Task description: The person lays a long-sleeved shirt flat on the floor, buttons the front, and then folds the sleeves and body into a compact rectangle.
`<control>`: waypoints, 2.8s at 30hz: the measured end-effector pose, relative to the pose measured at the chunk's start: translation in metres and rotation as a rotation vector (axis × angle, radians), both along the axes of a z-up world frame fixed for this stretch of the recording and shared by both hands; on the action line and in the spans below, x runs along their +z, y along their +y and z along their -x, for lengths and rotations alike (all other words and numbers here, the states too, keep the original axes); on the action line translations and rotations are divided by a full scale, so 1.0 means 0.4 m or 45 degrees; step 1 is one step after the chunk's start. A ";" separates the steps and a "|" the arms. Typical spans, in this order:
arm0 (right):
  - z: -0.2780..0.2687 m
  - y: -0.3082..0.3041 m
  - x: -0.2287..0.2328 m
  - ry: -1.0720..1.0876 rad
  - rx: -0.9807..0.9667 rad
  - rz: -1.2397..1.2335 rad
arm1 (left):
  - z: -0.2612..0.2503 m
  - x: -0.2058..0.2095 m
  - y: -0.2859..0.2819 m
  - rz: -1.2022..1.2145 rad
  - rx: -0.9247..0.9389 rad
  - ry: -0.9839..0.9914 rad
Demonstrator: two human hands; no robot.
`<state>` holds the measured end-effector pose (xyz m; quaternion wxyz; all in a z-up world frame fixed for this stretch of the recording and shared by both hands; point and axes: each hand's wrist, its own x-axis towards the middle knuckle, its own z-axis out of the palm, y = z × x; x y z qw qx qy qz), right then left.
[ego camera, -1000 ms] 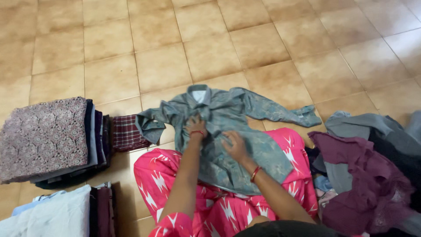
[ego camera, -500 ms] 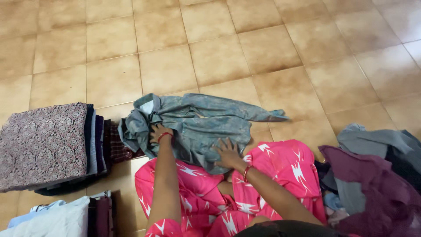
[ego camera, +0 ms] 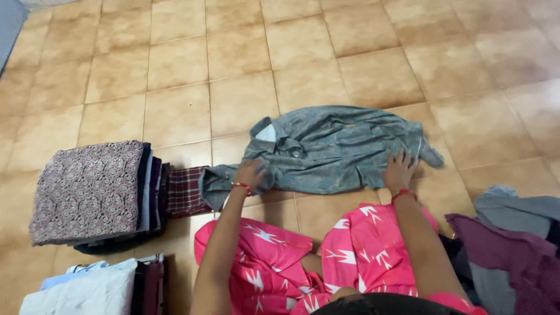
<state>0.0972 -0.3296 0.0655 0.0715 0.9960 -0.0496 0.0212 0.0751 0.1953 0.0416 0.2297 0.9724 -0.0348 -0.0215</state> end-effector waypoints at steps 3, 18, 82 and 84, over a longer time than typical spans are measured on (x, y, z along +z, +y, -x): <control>0.028 -0.002 0.013 0.126 -0.139 -0.376 | 0.040 0.018 0.022 -0.370 0.049 -0.062; 0.078 -0.015 0.036 0.344 -0.311 -0.538 | 0.100 -0.021 -0.085 -0.636 -0.264 0.705; 0.012 -0.067 0.026 -0.029 -0.570 -0.346 | 0.056 0.014 0.099 -0.210 0.322 0.501; 0.006 -0.061 0.012 -0.187 -0.429 -0.461 | 0.060 0.008 0.118 -0.063 0.696 0.342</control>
